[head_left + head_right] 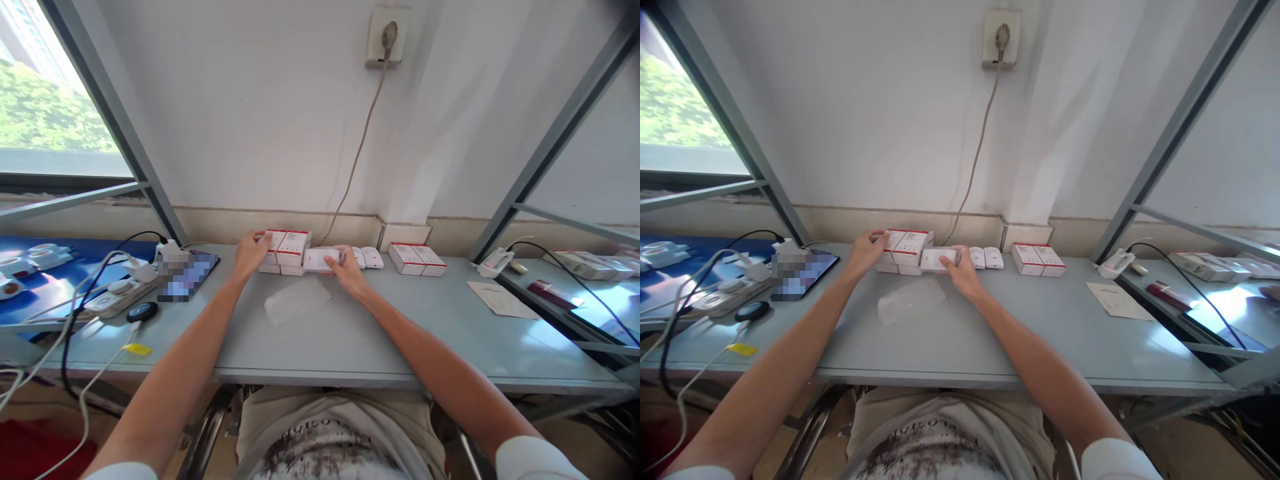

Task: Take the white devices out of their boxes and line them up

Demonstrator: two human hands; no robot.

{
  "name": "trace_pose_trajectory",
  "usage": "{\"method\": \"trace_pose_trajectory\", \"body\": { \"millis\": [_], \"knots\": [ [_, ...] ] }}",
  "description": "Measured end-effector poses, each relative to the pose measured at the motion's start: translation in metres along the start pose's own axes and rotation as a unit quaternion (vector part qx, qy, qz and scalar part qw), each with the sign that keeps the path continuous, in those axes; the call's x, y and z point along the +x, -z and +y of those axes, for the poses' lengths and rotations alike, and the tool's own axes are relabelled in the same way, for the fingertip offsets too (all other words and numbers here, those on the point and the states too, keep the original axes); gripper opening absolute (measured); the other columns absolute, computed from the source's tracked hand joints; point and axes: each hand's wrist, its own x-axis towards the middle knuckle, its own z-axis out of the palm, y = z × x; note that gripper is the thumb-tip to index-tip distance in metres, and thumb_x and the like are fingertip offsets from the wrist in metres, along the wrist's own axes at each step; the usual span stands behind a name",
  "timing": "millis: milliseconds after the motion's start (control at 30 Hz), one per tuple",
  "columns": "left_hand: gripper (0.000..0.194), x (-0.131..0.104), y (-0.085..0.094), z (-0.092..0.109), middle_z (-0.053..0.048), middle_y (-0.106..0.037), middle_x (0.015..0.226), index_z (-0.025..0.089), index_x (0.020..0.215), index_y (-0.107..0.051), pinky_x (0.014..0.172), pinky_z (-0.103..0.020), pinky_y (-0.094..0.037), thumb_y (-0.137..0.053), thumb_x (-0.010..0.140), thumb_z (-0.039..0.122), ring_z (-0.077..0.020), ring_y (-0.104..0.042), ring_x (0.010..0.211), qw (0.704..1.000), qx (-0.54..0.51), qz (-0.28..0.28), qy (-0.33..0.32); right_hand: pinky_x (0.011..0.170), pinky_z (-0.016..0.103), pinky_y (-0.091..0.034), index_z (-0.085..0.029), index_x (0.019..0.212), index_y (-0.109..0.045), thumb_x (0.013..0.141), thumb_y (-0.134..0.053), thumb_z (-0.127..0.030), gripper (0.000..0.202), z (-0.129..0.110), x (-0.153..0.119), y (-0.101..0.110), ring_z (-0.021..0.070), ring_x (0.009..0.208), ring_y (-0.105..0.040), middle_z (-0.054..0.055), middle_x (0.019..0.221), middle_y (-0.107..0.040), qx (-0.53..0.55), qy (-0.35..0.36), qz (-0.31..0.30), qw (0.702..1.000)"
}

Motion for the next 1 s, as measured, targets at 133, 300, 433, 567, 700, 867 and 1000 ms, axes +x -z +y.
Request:
{"method": "trace_pose_trajectory", "body": {
  "millis": [133,300,433,567,700,867,1000],
  "knots": [
    [0.050,-0.007,0.000,0.007,-0.017,-0.075,0.138,0.018,0.134,-0.071,0.111,-0.046,-0.051,-0.059,0.100,0.052,-0.0351,-0.068,0.130,1.000,0.007,-0.001,-0.010,0.081,0.044,-0.071,-0.029,0.116,-0.054,0.076,-0.086,-0.063,0.061,0.004,0.002,0.004,0.0261,0.113,-0.065,0.005,0.119,-0.059,-0.008,0.004,0.000,1.000],
    [0.045,-0.013,-0.002,0.011,-0.016,-0.075,0.136,0.019,0.132,-0.071,0.112,-0.046,-0.051,-0.059,0.101,0.050,-0.0351,-0.069,0.129,0.999,0.022,0.014,-0.018,0.081,0.045,-0.071,-0.027,0.118,-0.055,0.078,-0.083,-0.065,0.062,0.002,0.003,0.008,0.0282,0.116,-0.066,0.008,0.124,-0.061,-0.027,0.019,0.016,0.999],
    [0.044,-0.016,-0.005,0.012,-0.018,-0.074,0.136,0.015,0.136,-0.065,0.113,-0.049,-0.051,-0.056,0.104,0.045,-0.0349,-0.069,0.127,0.999,0.007,0.036,-0.036,0.075,0.042,-0.070,-0.027,0.114,-0.055,0.078,-0.082,-0.065,0.059,-0.009,0.005,0.015,0.0264,0.104,-0.070,0.006,0.113,-0.066,-0.025,0.017,0.053,0.998],
    [0.042,-0.028,-0.004,0.018,-0.023,-0.059,0.151,0.013,0.137,-0.061,0.122,-0.053,-0.043,-0.048,0.108,0.041,-0.0345,-0.054,0.145,0.967,0.011,0.144,-0.208,0.050,0.030,-0.058,-0.026,0.104,-0.056,0.082,-0.077,-0.068,0.051,-0.022,0.003,0.025,0.0199,0.075,-0.069,0.003,0.093,-0.068,-0.066,0.007,0.094,0.993],
    [0.041,-0.056,-0.008,0.037,-0.017,-0.062,0.146,0.021,0.141,-0.058,0.123,-0.050,-0.044,-0.047,0.111,0.047,-0.0297,-0.057,0.141,0.901,-0.009,0.080,-0.427,0.037,0.024,-0.035,-0.027,0.103,-0.054,0.086,-0.075,-0.071,0.051,-0.031,-0.003,0.028,0.0118,0.047,-0.054,-0.003,0.074,-0.063,-0.086,-0.019,0.089,0.992],
    [0.080,-0.092,-0.035,0.053,-0.018,-0.053,0.159,0.025,0.164,-0.037,0.121,-0.054,-0.047,-0.068,0.100,0.064,-0.0361,-0.052,0.149,0.847,0.020,-0.078,-0.526,0.042,0.024,-0.041,-0.027,0.105,-0.055,0.084,-0.075,-0.075,0.056,-0.035,-0.012,0.019,0.0116,0.049,-0.055,-0.005,0.071,-0.059,-0.020,-0.035,-0.016,0.999],
    [0.073,-0.096,-0.046,0.045,-0.019,-0.060,0.151,0.024,0.167,-0.031,0.110,-0.053,-0.054,-0.058,0.108,0.057,-0.0351,-0.063,0.136,0.846,0.028,-0.106,-0.522,0.040,0.025,-0.037,-0.026,0.102,-0.061,0.084,-0.072,-0.078,0.056,-0.037,-0.012,0.019,0.0130,0.052,-0.056,-0.003,0.073,-0.061,-0.003,-0.057,-0.060,0.997]
  ]
}}
